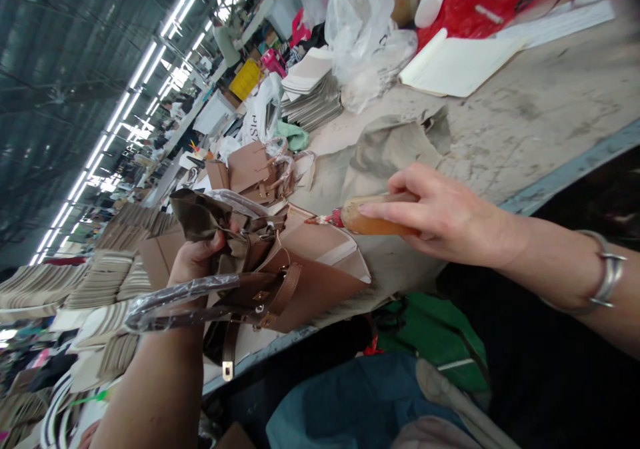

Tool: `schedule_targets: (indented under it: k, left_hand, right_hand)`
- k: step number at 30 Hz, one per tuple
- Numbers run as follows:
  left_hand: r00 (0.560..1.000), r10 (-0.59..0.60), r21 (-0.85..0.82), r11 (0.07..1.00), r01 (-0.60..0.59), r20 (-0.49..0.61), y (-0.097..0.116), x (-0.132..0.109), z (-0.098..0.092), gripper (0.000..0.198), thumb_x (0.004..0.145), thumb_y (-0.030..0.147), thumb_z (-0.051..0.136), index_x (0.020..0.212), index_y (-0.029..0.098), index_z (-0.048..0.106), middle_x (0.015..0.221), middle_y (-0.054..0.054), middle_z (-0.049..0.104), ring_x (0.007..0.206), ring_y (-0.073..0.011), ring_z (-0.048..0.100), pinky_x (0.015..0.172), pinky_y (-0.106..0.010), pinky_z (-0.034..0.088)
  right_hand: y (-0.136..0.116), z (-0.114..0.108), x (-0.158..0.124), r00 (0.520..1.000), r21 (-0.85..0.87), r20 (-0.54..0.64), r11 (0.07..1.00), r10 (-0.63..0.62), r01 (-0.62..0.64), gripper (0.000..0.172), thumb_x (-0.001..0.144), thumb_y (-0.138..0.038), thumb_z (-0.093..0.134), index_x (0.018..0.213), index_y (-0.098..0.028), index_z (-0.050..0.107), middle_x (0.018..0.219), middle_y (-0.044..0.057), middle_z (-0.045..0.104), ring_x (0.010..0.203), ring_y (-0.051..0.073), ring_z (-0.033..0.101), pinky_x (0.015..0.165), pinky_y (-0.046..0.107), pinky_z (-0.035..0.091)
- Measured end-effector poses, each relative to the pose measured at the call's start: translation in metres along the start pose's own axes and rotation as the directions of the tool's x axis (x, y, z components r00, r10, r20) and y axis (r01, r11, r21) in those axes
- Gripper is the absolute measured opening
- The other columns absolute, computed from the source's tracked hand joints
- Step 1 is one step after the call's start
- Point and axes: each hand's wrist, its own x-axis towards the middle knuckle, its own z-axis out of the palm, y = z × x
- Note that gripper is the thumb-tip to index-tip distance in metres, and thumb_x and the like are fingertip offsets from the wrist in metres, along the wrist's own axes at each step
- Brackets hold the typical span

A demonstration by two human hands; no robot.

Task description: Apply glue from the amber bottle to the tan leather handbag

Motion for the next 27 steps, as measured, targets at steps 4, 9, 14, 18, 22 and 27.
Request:
schedule_targets:
  k: [4, 9, 14, 18, 22, 27]
  left_hand:
    - [0.993, -0.053, -0.052, 0.997, 0.059, 0.110, 0.001, 0.000, 0.000, 0.036, 0.067, 0.034, 0.080, 0.092, 0.012, 0.067, 0.079, -0.004, 0.064, 0.065, -0.0161, 0.061, 0.058, -0.024, 0.052]
    - [0.987, -0.072, -0.045, 0.996, 0.080, 0.143, 0.004, -0.001, 0.002, 0.032, 0.067, 0.034, 0.080, 0.090, 0.015, 0.068, 0.078, -0.002, 0.065, 0.063, -0.0160, 0.062, 0.059, -0.025, 0.055]
    - [0.991, -0.095, -0.018, 0.995, 0.098, 0.092, 0.007, -0.002, 0.008, 0.032, 0.068, 0.033, 0.080, 0.093, 0.015, 0.069, 0.078, -0.002, 0.067, 0.062, -0.0155, 0.063, 0.055, -0.022, 0.054]
    - [0.989, -0.127, 0.022, 0.992, 0.126, 0.075, 0.010, -0.003, 0.015, 0.037, 0.062, 0.034, 0.084, 0.091, 0.016, 0.068, 0.075, -0.001, 0.067, 0.062, -0.0164, 0.065, 0.052, -0.022, 0.053]
    - [0.986, -0.151, 0.016, 0.988, 0.151, 0.068, 0.013, -0.007, 0.021, 0.038, 0.066, 0.033, 0.081, 0.098, 0.017, 0.067, 0.079, -0.001, 0.068, 0.064, -0.0163, 0.066, 0.056, -0.023, 0.055]
    - [0.992, -0.124, 0.048, 0.991, 0.123, 0.031, 0.015, -0.009, 0.024, 0.039, 0.065, 0.034, 0.082, 0.097, 0.017, 0.066, 0.077, 0.000, 0.068, 0.061, -0.0156, 0.065, 0.052, -0.021, 0.053]
  right_hand:
    - [-0.001, -0.002, 0.008, 0.997, -0.032, -0.081, 0.999, 0.000, -0.003, 0.042, 0.090, -0.009, 0.041, 0.126, -0.019, 0.061, 0.097, 0.009, 0.043, 0.087, 0.023, 0.045, 0.071, 0.033, 0.045]
    - [0.005, -0.003, 0.001, 0.998, -0.048, 0.017, 0.997, 0.061, -0.060, 0.045, 0.090, -0.010, 0.041, 0.129, -0.026, 0.057, 0.099, 0.008, 0.041, 0.089, 0.022, 0.046, 0.073, 0.034, 0.047]
    - [0.008, -0.009, -0.011, 0.992, -0.049, 0.113, 0.998, 0.056, -0.051, 0.045, 0.088, -0.007, 0.045, 0.129, -0.024, 0.054, 0.102, 0.007, 0.041, 0.089, 0.020, 0.046, 0.073, 0.032, 0.047]
    - [0.006, -0.012, -0.004, 0.996, -0.066, 0.060, 0.996, 0.060, -0.056, 0.044, 0.087, -0.007, 0.046, 0.127, -0.023, 0.055, 0.100, 0.007, 0.041, 0.087, 0.020, 0.046, 0.070, 0.031, 0.046]
    - [0.008, -0.010, -0.001, 0.996, -0.057, 0.062, 0.996, 0.067, -0.063, 0.044, 0.084, -0.005, 0.047, 0.123, -0.021, 0.059, 0.099, 0.007, 0.042, 0.087, 0.020, 0.047, 0.070, 0.032, 0.046]
    - [0.014, -0.011, -0.015, 0.971, -0.014, 0.234, 0.999, 0.052, -0.050, 0.047, 0.084, -0.006, 0.046, 0.126, -0.023, 0.059, 0.098, 0.007, 0.042, 0.085, 0.021, 0.048, 0.067, 0.033, 0.046]
